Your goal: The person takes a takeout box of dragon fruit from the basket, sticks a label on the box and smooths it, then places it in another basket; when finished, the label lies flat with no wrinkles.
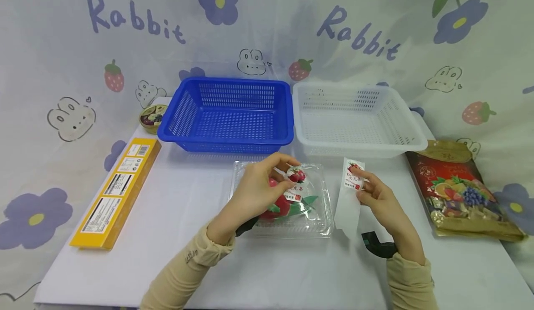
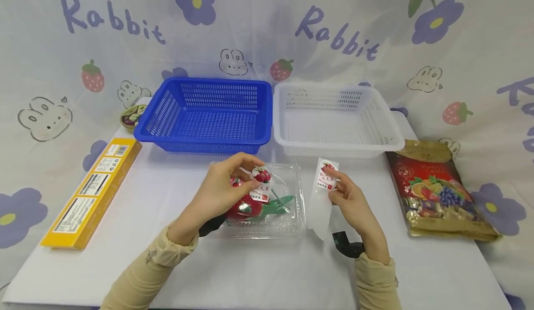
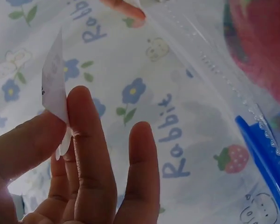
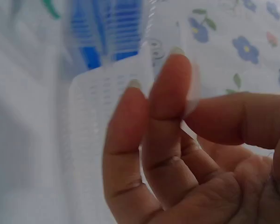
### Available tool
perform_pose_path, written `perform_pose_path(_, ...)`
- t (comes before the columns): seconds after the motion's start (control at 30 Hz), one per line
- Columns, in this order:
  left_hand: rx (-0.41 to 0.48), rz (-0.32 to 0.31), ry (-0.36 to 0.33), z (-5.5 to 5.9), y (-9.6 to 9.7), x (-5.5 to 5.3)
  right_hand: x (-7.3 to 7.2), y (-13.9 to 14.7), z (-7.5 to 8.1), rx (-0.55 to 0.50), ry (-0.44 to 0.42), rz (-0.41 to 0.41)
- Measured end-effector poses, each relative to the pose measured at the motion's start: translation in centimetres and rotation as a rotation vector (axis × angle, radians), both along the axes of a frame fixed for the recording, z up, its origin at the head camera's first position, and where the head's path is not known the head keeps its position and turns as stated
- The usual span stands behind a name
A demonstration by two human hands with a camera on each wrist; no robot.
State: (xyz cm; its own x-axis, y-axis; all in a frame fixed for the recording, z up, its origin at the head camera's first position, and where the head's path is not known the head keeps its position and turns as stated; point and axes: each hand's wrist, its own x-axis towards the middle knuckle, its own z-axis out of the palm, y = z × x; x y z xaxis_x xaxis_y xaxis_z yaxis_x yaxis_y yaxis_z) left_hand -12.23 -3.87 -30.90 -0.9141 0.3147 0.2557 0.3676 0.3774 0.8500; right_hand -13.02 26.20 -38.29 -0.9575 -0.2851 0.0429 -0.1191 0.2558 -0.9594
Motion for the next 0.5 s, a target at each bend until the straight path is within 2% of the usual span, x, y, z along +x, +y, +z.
perform_pose_path(0.2,-0.139,0.000,-0.056,-0.4,-0.3,-0.9,-0.7,0.5,-1.6,0.142,-0.051,0.008)
perform_pose_path(0.33,-0.212,0.043,-0.062,-0.6,-0.4,-1.3,-1.3,0.9,-2.1,0.218,-0.082,-0.002)
perform_pose_path(0.5,-0.270,0.072,-0.052,-0.5,-0.6,-1.5,-1.7,1.2,-2.8,0.392,-0.115,0.035)
